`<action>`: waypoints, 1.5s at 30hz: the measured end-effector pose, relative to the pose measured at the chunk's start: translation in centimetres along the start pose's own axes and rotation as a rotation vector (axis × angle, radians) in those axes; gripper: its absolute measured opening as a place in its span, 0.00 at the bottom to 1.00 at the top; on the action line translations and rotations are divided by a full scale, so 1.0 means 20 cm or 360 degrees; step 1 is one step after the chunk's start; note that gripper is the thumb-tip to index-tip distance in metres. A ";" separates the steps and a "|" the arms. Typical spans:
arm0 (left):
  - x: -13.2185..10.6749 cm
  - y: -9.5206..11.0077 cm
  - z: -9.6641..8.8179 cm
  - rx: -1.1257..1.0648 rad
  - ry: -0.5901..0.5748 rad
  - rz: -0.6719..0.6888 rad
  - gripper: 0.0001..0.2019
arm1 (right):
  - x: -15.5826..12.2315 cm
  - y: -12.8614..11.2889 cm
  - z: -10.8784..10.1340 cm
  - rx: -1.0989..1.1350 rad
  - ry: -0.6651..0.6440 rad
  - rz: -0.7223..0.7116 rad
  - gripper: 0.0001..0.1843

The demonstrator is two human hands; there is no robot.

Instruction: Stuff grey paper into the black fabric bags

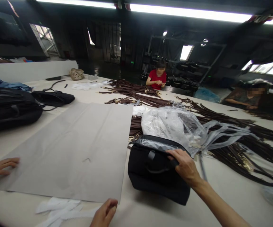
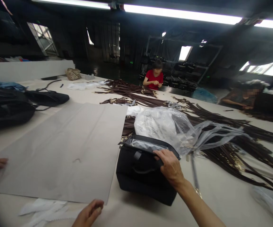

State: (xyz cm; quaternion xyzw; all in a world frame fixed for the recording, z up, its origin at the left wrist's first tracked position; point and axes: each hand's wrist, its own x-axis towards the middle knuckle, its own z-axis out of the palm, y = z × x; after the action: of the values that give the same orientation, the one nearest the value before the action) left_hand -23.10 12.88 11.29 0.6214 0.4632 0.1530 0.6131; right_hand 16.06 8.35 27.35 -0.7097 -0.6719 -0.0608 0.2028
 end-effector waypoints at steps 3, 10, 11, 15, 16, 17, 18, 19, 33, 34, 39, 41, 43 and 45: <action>0.06 0.10 0.01 -0.0219 0.0099 -0.0085 0.31 | -0.32 -0.13 -0.11 0.0221 -0.0033 -0.0298 0.30; 0.05 0.49 0.10 -0.0287 0.0044 0.0231 0.36 | -0.79 -0.37 -0.21 0.0557 -0.0180 -0.0270 0.13; 0.03 0.54 0.12 -0.0165 -0.0033 0.0303 0.36 | -0.83 -0.39 -0.21 0.0583 -0.0161 -0.0240 0.12; -0.05 0.68 0.22 0.0334 -0.0112 0.0448 0.30 | -0.95 -0.42 -0.26 0.0588 -0.0102 -0.0130 0.13; -0.07 0.71 0.25 0.0409 -0.0104 0.0455 0.27 | -0.98 -0.43 -0.29 0.0609 -0.0168 -0.0081 0.13; -0.09 0.73 0.28 0.0459 -0.0097 0.0461 0.23 | -1.01 -0.42 -0.33 0.0653 -0.0280 -0.0015 0.14; -0.11 0.74 0.31 0.0494 -0.0085 0.0466 0.19 | -1.04 -0.42 -0.38 0.0720 -0.0427 0.0064 0.17; -0.12 0.76 0.34 0.0518 -0.0063 0.0479 0.17 | -1.07 -0.41 -0.44 0.0811 -0.0584 0.0144 0.22; -0.30 0.75 0.56 0.1143 0.0229 0.0513 0.16 | -1.14 0.09 -0.66 0.1983 -0.0559 0.1033 0.24; -0.30 0.76 0.58 0.1226 0.0267 0.0500 0.15 | -1.15 0.13 -0.65 0.1764 -0.0376 0.1116 0.24; -0.29 0.77 0.63 0.1515 0.0478 0.0470 0.13 | -1.22 0.21 -0.57 0.1365 -0.0529 0.1030 0.27; -0.29 0.77 0.63 0.1606 0.0544 0.0493 0.15 | -1.24 0.20 -0.54 0.1359 -0.0667 0.0946 0.22; -0.30 0.78 0.63 0.1705 0.0616 0.0589 0.18 | -1.26 0.19 -0.50 0.1286 -0.0643 0.0978 0.19; -0.34 0.80 0.64 0.1767 0.0729 0.0773 0.22 | -1.28 0.20 -0.46 0.1241 -0.0608 0.1082 0.17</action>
State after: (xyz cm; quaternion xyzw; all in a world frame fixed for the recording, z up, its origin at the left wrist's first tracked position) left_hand -10.67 2.67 25.66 0.8847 0.4387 0.1536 0.0341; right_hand 19.48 -18.85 25.79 -0.7574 -0.4025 0.3915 0.3334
